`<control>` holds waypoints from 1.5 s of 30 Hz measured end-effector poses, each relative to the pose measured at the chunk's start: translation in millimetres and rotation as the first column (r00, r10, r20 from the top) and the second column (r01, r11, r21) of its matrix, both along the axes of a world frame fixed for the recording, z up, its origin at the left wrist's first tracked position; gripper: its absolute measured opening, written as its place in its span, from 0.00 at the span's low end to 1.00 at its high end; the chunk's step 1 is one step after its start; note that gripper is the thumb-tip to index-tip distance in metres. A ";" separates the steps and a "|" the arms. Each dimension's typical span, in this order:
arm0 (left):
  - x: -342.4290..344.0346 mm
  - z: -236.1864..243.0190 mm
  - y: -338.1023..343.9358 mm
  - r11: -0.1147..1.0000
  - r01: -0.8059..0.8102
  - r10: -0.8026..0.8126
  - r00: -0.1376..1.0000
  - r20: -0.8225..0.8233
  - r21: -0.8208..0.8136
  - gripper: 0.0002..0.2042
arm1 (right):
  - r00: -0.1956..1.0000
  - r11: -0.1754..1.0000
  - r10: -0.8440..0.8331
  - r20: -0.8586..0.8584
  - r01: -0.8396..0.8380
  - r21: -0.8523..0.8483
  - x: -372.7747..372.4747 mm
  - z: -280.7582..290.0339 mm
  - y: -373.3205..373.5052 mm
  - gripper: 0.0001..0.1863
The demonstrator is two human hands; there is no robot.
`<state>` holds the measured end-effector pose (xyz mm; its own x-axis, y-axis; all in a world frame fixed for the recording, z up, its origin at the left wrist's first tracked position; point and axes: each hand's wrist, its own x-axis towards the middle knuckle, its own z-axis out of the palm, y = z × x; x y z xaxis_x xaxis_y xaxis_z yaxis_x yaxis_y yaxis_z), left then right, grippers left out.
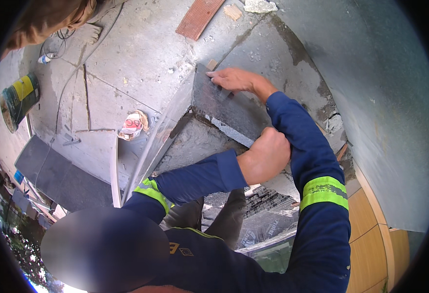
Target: The person uses a spirit level to check the alignment of a metal trim on a concrete ledge. They then place a large stone tile onto the ledge and use a wooden block to tap it into position. The person also handles a small piece of metal mesh.
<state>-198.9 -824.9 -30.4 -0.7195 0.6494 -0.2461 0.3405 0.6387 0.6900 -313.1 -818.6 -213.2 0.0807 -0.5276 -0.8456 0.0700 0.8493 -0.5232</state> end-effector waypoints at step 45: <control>6.4 -15.4 4.1 0.986 -0.158 0.159 0.987 -0.007 0.053 0.05 | 0.969 0.953 -0.196 -0.152 0.152 -0.262 58.6 78.9 214.7 0.30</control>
